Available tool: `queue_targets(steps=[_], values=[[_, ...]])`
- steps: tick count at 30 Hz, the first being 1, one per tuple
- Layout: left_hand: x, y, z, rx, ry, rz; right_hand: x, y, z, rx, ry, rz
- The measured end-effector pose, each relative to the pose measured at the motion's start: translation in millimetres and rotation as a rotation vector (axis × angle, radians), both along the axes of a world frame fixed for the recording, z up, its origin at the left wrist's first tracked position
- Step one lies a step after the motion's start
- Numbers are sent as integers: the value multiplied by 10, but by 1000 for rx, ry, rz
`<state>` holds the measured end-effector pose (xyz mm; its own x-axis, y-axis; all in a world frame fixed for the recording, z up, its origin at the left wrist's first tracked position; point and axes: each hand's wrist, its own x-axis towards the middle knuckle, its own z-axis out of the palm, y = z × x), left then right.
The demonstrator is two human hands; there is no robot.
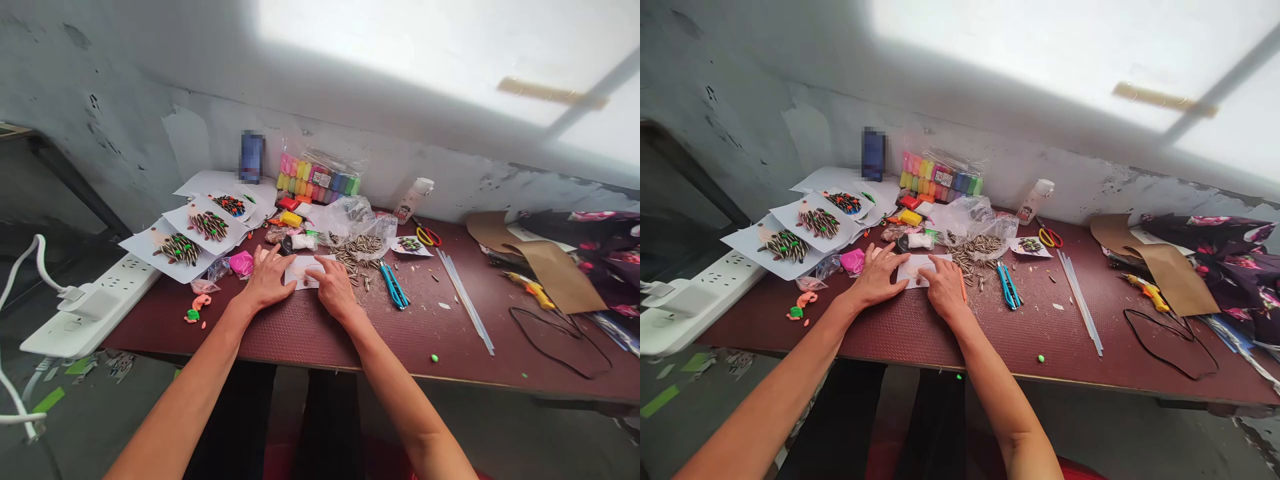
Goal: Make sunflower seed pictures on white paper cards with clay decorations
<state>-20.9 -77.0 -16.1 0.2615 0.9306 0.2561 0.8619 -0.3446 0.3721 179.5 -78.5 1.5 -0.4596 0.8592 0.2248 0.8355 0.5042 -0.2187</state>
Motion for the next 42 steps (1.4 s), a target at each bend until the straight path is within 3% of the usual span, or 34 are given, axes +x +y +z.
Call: queue_targets(steps=[18,42], values=[[14,-10,-24,40,-23,-39,-5,42,-72,10,24,80],[19,-10,-12,28,-23,-16,2,37,-35,10,94,-12]])
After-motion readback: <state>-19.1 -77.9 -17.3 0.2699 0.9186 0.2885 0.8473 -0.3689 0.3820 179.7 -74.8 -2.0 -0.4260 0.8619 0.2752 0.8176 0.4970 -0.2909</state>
